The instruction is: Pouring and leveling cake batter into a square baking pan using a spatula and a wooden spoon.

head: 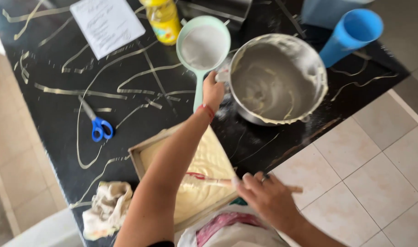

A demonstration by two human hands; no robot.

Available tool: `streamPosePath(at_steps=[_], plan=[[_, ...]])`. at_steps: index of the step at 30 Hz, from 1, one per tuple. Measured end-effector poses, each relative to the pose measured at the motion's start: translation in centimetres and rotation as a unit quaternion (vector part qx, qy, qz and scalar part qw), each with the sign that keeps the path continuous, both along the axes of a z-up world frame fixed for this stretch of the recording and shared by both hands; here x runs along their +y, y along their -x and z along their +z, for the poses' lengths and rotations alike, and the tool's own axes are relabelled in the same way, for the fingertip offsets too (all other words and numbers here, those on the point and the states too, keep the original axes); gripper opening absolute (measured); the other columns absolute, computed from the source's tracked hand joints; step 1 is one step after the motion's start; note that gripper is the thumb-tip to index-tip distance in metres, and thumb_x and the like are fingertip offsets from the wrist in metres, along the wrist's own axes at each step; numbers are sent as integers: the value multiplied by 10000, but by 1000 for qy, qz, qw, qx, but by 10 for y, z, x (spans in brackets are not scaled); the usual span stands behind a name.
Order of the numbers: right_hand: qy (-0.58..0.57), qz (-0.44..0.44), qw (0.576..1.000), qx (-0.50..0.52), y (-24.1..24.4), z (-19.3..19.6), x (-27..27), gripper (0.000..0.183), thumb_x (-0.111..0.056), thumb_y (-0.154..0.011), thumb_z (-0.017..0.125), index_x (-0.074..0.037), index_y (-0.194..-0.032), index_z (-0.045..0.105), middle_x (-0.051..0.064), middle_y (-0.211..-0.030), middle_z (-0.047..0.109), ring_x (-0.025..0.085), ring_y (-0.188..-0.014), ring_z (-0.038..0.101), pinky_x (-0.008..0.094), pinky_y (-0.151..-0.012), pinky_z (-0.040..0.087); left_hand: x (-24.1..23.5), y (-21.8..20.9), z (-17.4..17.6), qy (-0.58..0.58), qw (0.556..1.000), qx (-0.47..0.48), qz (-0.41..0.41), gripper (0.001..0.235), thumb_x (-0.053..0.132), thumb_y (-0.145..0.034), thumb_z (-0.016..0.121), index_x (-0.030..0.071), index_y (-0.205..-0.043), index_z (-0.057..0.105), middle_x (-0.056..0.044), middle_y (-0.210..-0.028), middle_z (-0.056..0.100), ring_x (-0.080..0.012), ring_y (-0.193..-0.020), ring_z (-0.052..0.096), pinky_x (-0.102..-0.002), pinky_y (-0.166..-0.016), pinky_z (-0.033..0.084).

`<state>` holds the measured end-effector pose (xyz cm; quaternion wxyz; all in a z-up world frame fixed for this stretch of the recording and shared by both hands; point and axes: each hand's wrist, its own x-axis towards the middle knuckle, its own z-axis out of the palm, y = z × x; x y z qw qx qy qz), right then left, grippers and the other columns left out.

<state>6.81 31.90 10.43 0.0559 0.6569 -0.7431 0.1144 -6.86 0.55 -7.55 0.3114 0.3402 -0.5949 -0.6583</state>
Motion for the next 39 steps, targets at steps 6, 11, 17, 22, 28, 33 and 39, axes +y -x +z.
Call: streamPosePath(at_steps=[6, 11, 17, 22, 28, 33, 39], plan=[[-20, 59, 997, -54, 27, -6, -15, 388, -180, -806, 676, -101, -1185, 657, 53, -904, 579, 231, -735, 620, 381, -604, 527, -26, -13, 8, 235, 963, -95, -96, 296, 7, -820, 664, -13, -1105, 585, -230, -1045, 697, -374, -991, 669, -421, -861, 525], [-24, 149, 984, -90, 34, -9, -48, 254, -220, -813, 728, -127, -1038, 654, 21, -803, 545, 197, -696, 639, 366, -580, 529, -52, -122, 114, 362, 900, -53, -235, 376, 63, -849, 672, 2, -1207, 578, -239, -1201, 661, -405, -1127, 646, -433, -940, 511], [-36, 5, 999, 23, 58, 6, -80, 155, -211, -883, 749, -137, -1017, 725, 26, -765, 550, 152, -577, 628, 316, -465, 522, -91, -240, 125, 308, 871, -248, -292, 292, 240, -941, 652, 28, -1141, 670, -177, -1093, 738, -342, -1033, 716, -412, -857, 554], [-45, 199, 979, -8, 50, 24, -67, 84, -246, -834, 742, -192, -848, 680, -8, -736, 560, 135, -613, 649, 295, -519, 550, -89, -286, 127, 242, 871, -322, -280, 337, 331, -977, 584, 52, -1128, 698, -150, -1081, 754, -314, -1027, 726, -398, -866, 558], [-18, 25, 996, 83, 69, 0, -87, 118, -247, -921, 726, -135, -903, 695, 37, -806, 610, 150, -632, 645, 280, -460, 509, -81, -289, 124, 342, 815, -336, -325, 399, 383, -1023, 483, 86, -1113, 732, -129, -1095, 737, -349, -1059, 671, -444, -913, 522], [-1, 120, 993, 20, 35, 16, -72, 71, -208, -846, 717, -181, -910, 704, 7, -746, 556, 156, -636, 638, 318, -524, 527, -75, -288, 109, 376, 799, -348, -314, 373, 376, -1023, 485, 105, -1117, 723, -121, -1039, 740, -356, -1007, 674, -466, -861, 527], [-2, -40, 996, 75, 35, 11, -68, 134, -240, -900, 717, -121, -873, 661, 21, -751, 537, 183, -635, 612, 345, -502, 499, -69, -292, 94, 418, 792, -360, -260, 316, 359, -1039, 495, 129, -1062, 710, -144, -829, 724, -374, -807, 694, -481, -712, 541]])
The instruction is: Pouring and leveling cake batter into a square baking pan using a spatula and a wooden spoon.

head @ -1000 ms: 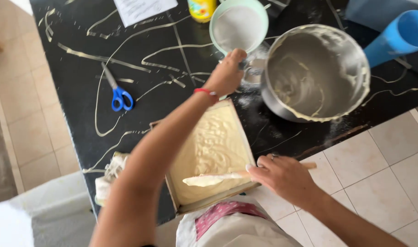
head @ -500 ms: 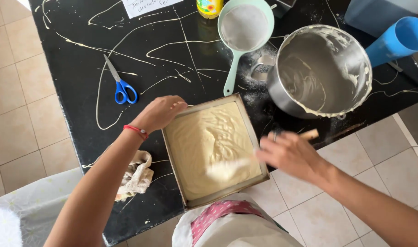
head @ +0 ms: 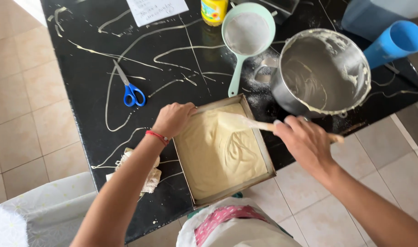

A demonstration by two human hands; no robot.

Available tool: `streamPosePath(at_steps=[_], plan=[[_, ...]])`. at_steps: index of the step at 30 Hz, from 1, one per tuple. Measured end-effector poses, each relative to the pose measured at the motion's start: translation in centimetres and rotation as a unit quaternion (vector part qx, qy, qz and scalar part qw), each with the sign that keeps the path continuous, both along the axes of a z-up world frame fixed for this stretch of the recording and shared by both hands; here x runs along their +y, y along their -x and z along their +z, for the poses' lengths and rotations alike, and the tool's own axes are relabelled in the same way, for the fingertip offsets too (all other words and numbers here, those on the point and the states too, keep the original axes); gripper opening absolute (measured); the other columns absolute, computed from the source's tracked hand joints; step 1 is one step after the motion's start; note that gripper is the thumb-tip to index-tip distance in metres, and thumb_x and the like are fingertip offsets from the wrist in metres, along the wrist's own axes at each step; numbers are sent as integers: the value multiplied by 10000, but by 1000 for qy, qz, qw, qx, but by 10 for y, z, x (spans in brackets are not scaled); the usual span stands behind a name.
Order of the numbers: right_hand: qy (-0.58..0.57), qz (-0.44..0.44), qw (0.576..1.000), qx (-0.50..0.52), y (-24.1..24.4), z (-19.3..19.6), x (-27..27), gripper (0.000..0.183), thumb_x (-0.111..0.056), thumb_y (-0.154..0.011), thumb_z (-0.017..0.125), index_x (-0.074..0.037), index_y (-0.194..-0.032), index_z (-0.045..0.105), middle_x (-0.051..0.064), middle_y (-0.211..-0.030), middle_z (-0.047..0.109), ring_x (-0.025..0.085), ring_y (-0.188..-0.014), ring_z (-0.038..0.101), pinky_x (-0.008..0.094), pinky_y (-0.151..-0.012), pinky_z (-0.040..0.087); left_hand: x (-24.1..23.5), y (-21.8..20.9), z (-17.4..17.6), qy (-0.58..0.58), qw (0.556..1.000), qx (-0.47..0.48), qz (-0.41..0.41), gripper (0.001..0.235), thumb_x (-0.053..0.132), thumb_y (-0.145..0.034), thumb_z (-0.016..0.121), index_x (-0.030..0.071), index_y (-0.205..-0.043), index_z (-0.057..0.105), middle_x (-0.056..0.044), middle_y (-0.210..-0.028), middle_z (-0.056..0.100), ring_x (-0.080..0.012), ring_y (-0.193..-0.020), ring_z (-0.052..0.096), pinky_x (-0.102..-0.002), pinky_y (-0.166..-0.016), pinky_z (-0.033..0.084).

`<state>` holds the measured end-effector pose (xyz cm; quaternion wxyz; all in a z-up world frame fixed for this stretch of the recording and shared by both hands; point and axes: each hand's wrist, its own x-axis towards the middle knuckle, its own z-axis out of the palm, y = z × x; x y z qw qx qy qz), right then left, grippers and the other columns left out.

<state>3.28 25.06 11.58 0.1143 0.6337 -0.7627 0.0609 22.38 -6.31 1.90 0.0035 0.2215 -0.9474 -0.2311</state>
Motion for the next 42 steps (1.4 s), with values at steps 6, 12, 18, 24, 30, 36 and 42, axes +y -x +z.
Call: streamPosePath(at_steps=[6, 12, 18, 24, 30, 36, 42], plan=[[-51, -89, 993, -54, -23, -18, 37, 160, -247, -957, 678, -99, -907, 642, 18, -747, 555, 160, -560, 598, 330, -407, 494, 22, -33, -12, 36, 997, 23, 62, 211, 261, -1037, 498, 112, -1076, 641, -170, -756, 703, -395, -737, 688, -507, -642, 535], [-11, -112, 986, -119, -27, -14, 49, 153, -258, -894, 668, -134, -889, 579, 38, -746, 572, 281, -617, 655, 423, -441, 522, 75, -89, -32, -17, 980, 43, 191, 383, 123, -966, 487, 108, -1349, 482, -252, -797, 694, -453, -767, 687, -564, -663, 532], [-32, -117, 980, -160, -35, -10, 54, 110, -228, -936, 625, -121, -959, 615, 59, -817, 609, 326, -650, 677, 451, -472, 522, 193, -99, 5, -268, 900, 151, 309, 714, 18, -900, 501, 149, -1562, 269, -285, -1078, 700, -428, -888, 706, -531, -671, 563], [-34, -211, 966, -148, -29, -29, 41, 90, -211, -987, 608, -124, -1006, 624, 65, -873, 608, 294, -647, 689, 428, -496, 535, 244, -69, -6, -633, 624, 199, 412, 844, 53, -908, 534, 340, -1599, 143, -138, -1232, 684, -247, -899, 738, -422, -633, 604], [-4, -92, 983, -156, -71, -48, 50, 182, -163, -885, 631, -146, -1064, 658, 41, -858, 624, 260, -631, 682, 423, -483, 539, 233, -107, -70, -636, 642, 194, 382, 794, 76, -919, 612, 290, -1587, 238, -6, -1386, 588, -177, -1091, 683, -321, -723, 581], [-10, -175, 972, -160, -45, -32, 31, 106, -130, -934, 638, -177, -1021, 678, 24, -875, 612, 261, -637, 667, 412, -501, 529, 209, -160, -118, -647, 673, 124, 335, 535, 169, -930, 662, 111, -1442, 517, -62, -1334, 662, -176, -1100, 691, -336, -759, 621], [-21, -75, 982, -174, -61, -43, 45, 217, -66, -861, 661, -157, -1053, 704, 41, -872, 617, 231, -614, 673, 397, -479, 540, 203, -182, -139, -664, 675, 101, 304, 454, 205, -940, 661, 77, -1372, 608, -92, -1240, 747, -180, -1066, 707, -343, -766, 616]])
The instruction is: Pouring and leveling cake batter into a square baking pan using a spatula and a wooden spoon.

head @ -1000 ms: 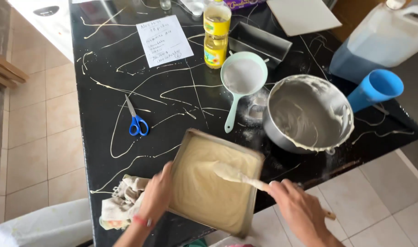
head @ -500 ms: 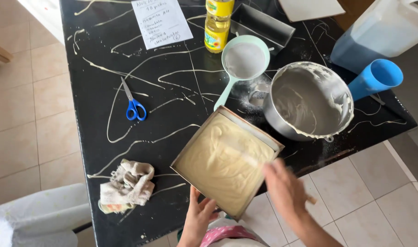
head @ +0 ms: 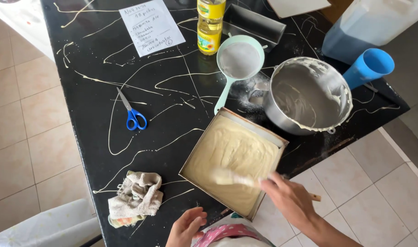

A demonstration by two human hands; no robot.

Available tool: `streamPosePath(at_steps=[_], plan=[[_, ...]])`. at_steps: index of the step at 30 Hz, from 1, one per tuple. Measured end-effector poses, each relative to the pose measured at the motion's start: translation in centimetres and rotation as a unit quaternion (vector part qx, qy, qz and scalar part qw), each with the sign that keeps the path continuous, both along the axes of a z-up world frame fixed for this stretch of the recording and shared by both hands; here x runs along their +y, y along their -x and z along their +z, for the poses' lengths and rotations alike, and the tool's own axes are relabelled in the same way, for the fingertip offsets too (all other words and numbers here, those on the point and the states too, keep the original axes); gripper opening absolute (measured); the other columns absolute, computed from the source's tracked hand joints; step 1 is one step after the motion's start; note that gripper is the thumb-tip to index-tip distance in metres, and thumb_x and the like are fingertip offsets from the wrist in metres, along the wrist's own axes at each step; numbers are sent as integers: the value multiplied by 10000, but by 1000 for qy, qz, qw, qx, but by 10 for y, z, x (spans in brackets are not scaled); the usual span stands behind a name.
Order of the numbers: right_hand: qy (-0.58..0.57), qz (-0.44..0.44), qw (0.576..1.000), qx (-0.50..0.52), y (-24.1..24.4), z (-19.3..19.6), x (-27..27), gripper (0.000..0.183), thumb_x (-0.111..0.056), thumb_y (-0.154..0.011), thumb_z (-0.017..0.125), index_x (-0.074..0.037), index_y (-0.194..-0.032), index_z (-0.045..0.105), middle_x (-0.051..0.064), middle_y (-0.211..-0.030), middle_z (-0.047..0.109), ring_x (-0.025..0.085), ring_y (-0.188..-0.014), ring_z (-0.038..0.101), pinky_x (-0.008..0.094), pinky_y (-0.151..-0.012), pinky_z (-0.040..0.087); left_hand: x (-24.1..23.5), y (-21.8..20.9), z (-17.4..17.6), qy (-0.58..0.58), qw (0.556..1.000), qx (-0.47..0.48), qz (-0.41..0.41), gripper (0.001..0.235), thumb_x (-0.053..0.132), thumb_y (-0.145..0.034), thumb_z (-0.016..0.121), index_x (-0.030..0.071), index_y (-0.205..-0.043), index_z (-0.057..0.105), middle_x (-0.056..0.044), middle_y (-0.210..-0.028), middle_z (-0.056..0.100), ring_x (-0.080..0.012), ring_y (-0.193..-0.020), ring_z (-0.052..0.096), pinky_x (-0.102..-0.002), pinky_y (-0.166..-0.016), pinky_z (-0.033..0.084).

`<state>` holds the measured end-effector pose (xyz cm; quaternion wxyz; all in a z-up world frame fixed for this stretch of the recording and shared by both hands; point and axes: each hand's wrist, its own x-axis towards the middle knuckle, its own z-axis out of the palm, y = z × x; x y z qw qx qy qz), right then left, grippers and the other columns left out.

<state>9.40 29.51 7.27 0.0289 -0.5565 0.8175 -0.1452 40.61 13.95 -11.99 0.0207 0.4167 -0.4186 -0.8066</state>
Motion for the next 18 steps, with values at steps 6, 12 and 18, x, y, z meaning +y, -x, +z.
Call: streamPosePath(at_steps=[6, 12, 18], plan=[[4, -23, 999, 40, 16, 5, 4, 221, -44, -824, 684, -137, -1020, 723, 44, -865, 623, 231, -649, 667, 364, -480, 522, -3, -14, 27, 8, 999, 2, 31, 424, 203, -948, 639, 63, -1349, 627, -91, -1218, 759, -181, -1065, 720, -338, -788, 611], [43, 52, 995, 73, 29, 9, -2, 81, -114, -861, 714, -120, -937, 687, 34, -837, 600, 203, -622, 665, 336, -511, 535, -9, -15, 35, 48, 997, -4, 68, 402, 191, -953, 633, 55, -1332, 638, -90, -1214, 755, -171, -1054, 715, -326, -801, 601], [33, 96, 991, 87, 41, 13, -12, 116, -60, -837, 701, -120, -936, 713, 26, -829, 619, 171, -578, 661, 309, -472, 530, -5, -24, 26, 54, 994, -27, 88, 395, 187, -959, 627, 53, -1330, 641, -90, -1218, 758, -169, -1052, 721, -322, -811, 596]])
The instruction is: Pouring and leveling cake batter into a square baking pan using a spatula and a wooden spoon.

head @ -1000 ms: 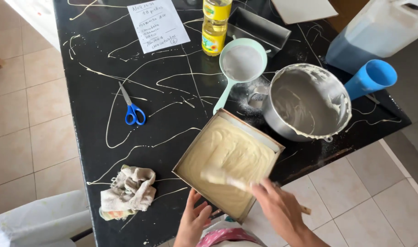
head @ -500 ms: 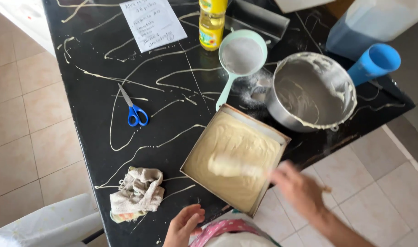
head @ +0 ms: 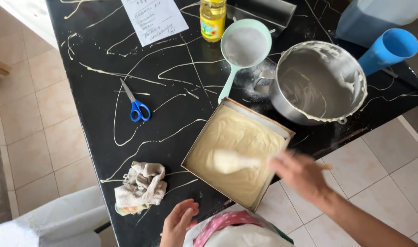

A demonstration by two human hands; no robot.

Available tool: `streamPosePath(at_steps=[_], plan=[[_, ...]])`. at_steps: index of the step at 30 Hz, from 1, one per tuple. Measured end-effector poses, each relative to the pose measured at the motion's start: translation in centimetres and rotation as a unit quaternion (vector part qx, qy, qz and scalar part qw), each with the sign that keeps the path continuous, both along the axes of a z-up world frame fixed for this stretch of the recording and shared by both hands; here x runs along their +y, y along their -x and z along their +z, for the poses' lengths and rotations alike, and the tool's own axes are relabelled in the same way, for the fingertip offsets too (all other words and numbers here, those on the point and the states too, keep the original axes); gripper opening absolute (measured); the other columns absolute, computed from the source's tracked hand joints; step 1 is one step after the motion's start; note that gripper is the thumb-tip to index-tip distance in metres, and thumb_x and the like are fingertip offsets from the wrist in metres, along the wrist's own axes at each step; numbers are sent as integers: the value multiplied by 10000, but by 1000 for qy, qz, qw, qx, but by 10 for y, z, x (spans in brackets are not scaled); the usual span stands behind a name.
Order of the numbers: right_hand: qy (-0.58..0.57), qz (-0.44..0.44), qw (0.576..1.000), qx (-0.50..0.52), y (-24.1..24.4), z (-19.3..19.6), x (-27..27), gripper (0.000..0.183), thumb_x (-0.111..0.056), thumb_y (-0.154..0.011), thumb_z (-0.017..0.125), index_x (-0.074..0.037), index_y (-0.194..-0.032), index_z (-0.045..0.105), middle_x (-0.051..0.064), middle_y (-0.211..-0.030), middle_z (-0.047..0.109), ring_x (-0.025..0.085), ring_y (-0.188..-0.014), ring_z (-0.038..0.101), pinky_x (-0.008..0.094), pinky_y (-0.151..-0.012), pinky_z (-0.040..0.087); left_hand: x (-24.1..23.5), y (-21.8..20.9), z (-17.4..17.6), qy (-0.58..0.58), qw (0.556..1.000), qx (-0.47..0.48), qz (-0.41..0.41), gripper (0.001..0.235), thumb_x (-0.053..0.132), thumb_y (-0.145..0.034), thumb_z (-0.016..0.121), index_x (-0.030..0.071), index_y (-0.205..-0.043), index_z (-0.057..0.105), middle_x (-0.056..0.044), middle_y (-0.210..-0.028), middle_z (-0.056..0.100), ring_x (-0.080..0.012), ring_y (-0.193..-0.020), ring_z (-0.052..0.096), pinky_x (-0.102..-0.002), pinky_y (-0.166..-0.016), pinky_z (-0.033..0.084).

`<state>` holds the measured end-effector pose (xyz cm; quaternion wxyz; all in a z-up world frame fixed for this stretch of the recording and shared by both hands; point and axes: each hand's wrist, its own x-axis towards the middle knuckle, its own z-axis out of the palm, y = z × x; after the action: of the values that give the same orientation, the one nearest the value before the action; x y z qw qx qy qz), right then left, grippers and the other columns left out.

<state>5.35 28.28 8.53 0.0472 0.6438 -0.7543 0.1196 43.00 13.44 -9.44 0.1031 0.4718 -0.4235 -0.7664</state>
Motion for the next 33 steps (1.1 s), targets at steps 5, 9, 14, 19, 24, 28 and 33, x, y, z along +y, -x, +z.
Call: streamPosePath(at_steps=[5, 9, 14, 19, 24, 28, 33], plan=[[85, -8, 995, -55, 8, 0, -10, 102, -83, -896, 679, -106, -992, 708, 20, -838, 628, 189, -619, 666, 317, -490, 518, 10, -10, -3, -1, 1000, 9, 17, 398, 184, -961, 621, 54, -1336, 633, -95, -1219, 756, -172, -1053, 718, -324, -817, 588], [26, -44, 995, -89, 26, -15, -18, 72, -150, -953, 683, -84, -981, 694, 53, -823, 638, 210, -619, 669, 358, -516, 532, 4, -1, 7, -12, 999, -2, 38, 399, 177, -957, 619, 50, -1334, 633, -97, -1218, 754, -179, -1061, 718, -336, -816, 588], [53, -107, 992, -28, 21, -9, -25, 78, -143, -936, 642, -78, -961, 678, 105, -901, 623, 299, -711, 680, 430, -565, 531, 5, -9, 8, -17, 998, 3, 56, 395, 173, -962, 611, 24, -1327, 634, -118, -1217, 749, -192, -1067, 711, -343, -821, 587], [18, 16, 993, -114, -25, -11, -9, 138, -108, -862, 682, -87, -997, 699, 51, -854, 620, 229, -617, 680, 375, -512, 539, 6, -12, 21, -6, 997, 18, 70, 404, 163, -958, 616, 8, -1331, 631, -129, -1217, 740, -197, -1073, 705, -350, -822, 580], [7, -27, 999, -42, -15, -25, -11, 96, -131, -895, 701, -85, -979, 709, 38, -853, 621, 175, -575, 646, 312, -455, 506, 0, -17, 4, -3, 998, -7, 67, 406, 160, -959, 608, 12, -1336, 625, -130, -1220, 749, -205, -1083, 717, -353, -833, 588], [21, -22, 998, -49, -6, -37, -11, 86, -100, -951, 688, -61, -1018, 724, 8, -835, 641, 85, -514, 600, 232, -381, 467, -12, -20, -7, 15, 997, 3, 77, 400, 148, -956, 594, -1, -1326, 617, -143, -1181, 752, -205, -1022, 742, -350, -801, 612], [45, 55, 996, -57, -17, -18, -23, 125, -95, -907, 687, -75, -1026, 723, 5, -811, 612, 103, -566, 619, 252, -430, 483, -27, 9, 50, 66, 993, -21, 97, 346, 146, -984, 580, -38, -1267, 660, -115, -940, 714, -170, -765, 701, -319, -665, 600]])
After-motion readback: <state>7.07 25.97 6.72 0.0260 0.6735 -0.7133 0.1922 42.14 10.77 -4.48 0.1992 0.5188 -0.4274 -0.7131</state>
